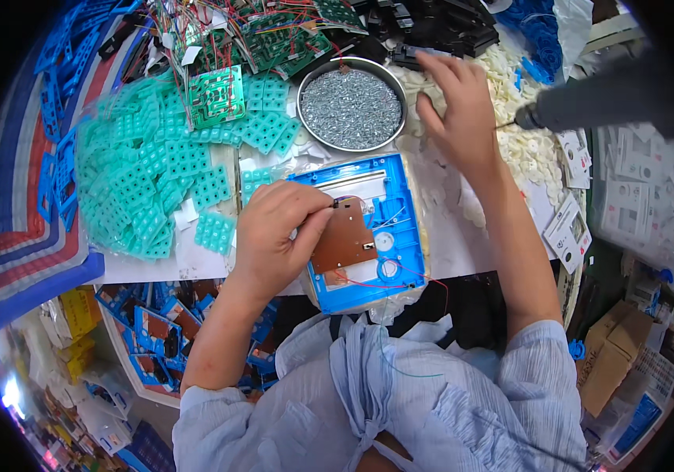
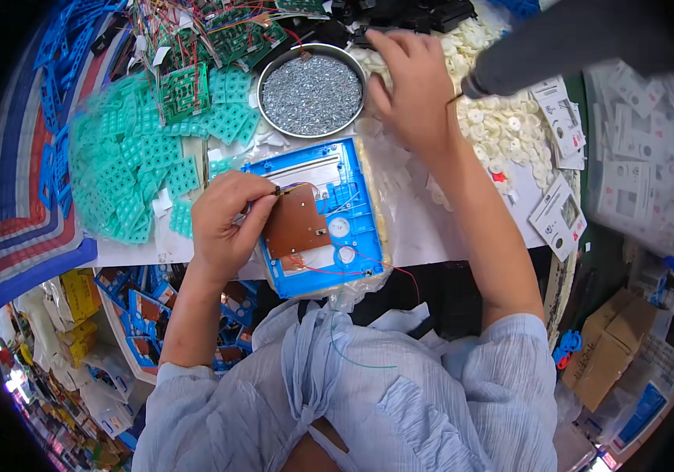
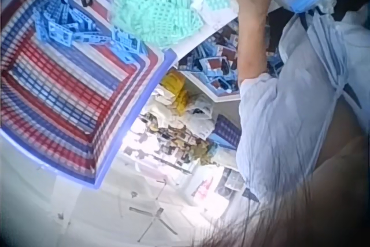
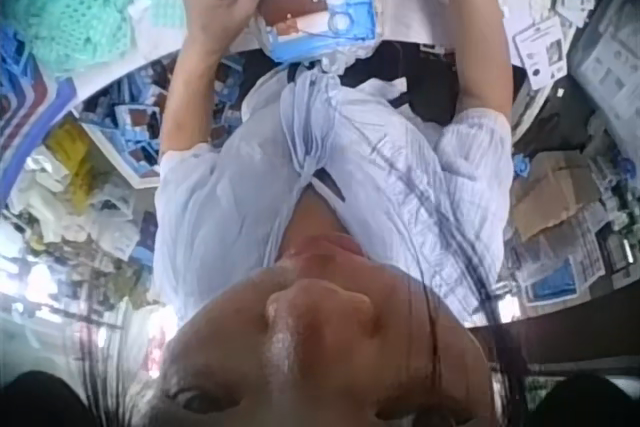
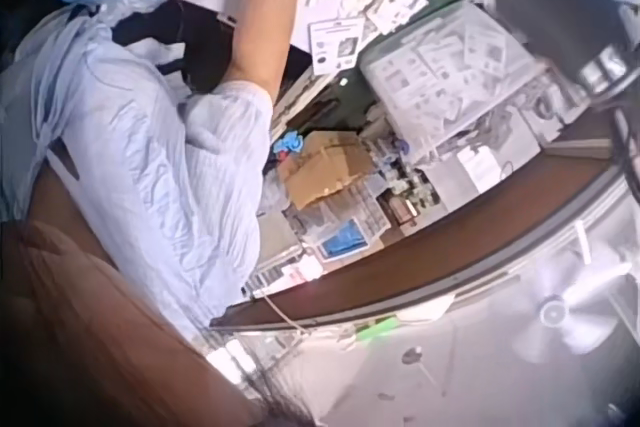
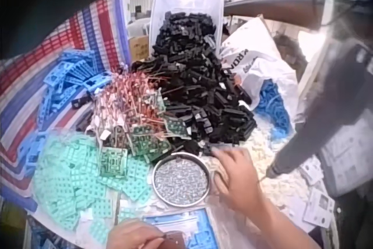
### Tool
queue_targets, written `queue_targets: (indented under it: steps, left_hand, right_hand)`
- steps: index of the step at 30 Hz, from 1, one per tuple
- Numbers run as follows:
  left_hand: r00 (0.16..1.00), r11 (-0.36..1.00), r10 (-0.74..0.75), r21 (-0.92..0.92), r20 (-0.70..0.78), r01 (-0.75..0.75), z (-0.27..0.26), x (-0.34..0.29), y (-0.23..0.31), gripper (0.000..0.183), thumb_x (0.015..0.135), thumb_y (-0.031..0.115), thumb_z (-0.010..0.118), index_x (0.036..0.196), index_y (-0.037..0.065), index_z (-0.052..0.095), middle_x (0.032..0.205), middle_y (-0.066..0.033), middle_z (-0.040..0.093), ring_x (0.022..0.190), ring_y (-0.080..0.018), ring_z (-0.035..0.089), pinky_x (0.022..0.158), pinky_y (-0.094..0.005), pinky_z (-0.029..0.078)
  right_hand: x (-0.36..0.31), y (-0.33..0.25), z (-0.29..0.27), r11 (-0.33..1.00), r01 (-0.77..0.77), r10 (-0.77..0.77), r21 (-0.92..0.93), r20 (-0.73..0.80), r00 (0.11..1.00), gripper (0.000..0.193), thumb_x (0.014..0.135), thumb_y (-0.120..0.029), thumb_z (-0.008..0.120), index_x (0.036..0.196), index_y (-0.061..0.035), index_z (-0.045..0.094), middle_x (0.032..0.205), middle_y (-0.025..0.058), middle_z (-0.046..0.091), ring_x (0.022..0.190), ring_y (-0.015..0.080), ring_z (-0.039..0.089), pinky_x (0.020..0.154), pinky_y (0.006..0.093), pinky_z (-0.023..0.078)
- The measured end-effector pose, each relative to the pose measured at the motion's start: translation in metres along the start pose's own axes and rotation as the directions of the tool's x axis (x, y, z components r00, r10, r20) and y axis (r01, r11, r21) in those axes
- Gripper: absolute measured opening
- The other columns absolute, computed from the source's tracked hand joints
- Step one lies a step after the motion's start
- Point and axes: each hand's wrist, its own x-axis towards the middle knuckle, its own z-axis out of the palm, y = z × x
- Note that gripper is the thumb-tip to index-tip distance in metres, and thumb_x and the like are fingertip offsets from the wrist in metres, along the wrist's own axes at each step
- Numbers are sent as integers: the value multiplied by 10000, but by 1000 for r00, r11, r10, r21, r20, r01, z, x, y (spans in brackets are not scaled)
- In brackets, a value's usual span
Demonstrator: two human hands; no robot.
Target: Assembling electronic components into a blue plastic toy casing using an electric screwdriver.
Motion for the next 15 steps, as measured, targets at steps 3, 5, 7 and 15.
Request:
queue_targets:
  steps: [3,5,7,15]
  left_hand:
    - [1000,1000,-19,16,-10,19,0,-2,0,107,829,47,738,925,65,696,886,-66,713,806,-265,662,713,-371,449]
    - [999,999,-26,21,-19,27,1,-1,1,102,826,47,741,915,65,694,876,-66,710,795,-263,658,710,-375,446]
    - [999,999,-20,28,-36,21,1,-2,1,79,827,21,734,889,45,691,841,-71,692,729,-238,615,678,-347,439]
    - [999,999,-19,49,-40,21,3,-4,1,73,827,23,732,874,50,683,824,-68,677,711,-237,597,667,-348,433]
  right_hand:
    - [10,30,21,963,-28,26,-268,-11,1000,607,767,-57,732,1357,-133,610,1273,127,630,1211,369,512,1056,451,425]
    - [14,47,20,956,-16,37,-295,68,997,640,741,-76,758,1355,-174,609,1287,93,631,1242,380,499,1062,466,424]
    - [15,50,27,952,-11,22,-306,31,999,609,740,-71,766,1325,-174,629,1242,58,656,1203,364,532,1050,456,429]
    - [5,51,2,997,30,-30,-78,5,1000,494,790,-2,756,1259,-130,669,1149,73,693,1092,330,611,984,424,446]
